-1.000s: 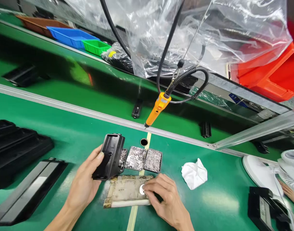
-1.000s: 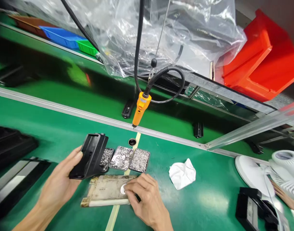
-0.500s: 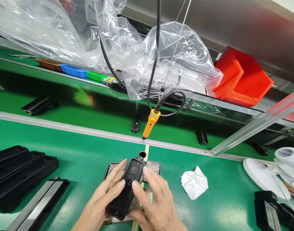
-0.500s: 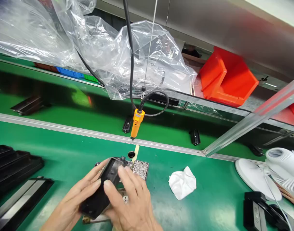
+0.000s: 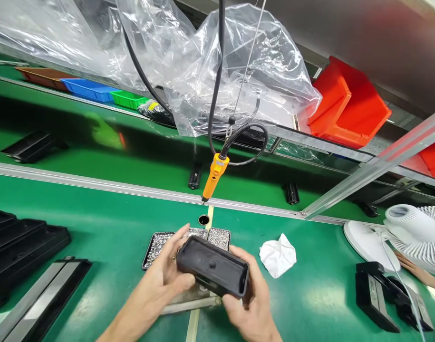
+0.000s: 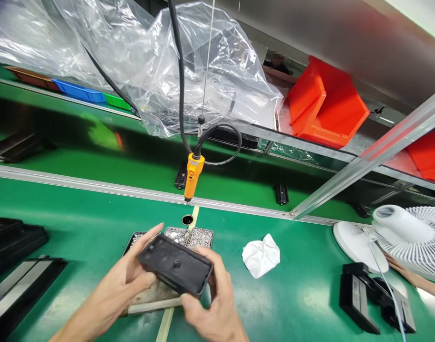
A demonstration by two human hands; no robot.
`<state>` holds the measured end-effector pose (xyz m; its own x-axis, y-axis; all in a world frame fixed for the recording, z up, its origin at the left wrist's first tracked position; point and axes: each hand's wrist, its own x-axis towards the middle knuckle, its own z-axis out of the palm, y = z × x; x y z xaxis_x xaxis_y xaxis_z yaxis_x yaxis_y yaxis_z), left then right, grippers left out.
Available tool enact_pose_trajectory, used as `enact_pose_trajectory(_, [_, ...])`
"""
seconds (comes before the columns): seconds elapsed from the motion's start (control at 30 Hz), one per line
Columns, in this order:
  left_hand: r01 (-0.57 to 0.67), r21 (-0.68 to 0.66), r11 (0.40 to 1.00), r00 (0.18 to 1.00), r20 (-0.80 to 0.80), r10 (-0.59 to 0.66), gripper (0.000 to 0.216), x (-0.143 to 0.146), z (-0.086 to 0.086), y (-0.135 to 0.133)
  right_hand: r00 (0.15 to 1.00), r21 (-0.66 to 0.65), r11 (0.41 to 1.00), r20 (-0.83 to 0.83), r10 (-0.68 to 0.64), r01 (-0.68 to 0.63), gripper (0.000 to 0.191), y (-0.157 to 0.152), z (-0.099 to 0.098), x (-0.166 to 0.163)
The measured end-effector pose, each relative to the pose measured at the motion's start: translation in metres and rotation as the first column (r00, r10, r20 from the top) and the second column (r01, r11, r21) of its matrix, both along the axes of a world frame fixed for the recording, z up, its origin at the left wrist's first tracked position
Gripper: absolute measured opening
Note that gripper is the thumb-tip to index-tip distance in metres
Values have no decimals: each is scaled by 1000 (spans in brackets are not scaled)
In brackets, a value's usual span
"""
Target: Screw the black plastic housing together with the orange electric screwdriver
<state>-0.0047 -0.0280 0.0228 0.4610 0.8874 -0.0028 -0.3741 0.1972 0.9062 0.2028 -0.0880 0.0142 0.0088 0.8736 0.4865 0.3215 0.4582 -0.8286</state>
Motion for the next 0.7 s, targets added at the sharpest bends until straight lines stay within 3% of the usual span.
enact_pose_trajectory(0.1, [27,96,995,954,-301,3,66,-13,-18,8,991,-226,966,-81,109,-125,65,-1,-7,23])
enact_pose_trajectory(0.23, [120,391,913,753,-635,173,50,-23,-44,4,998,-275,959,-13,66,-67,61,-1,-27,37])
enact_pose_trajectory(0.37, [191,573,797,684,-660,310,45,-31,-60,-1,981,-218,969,128,143,-113,57,-1,-36,36])
enact_pose_trajectory(0.47, [207,628,750,669,-651,359,42,-37,-63,-3,962,-193,965,176,210,-176,59,0,-40,34])
enact_pose_trajectory(0.7, [290,572,767,621,-723,304,56,-46,-78,-5,878,-242,957,410,248,-157,63,-3,-51,42])
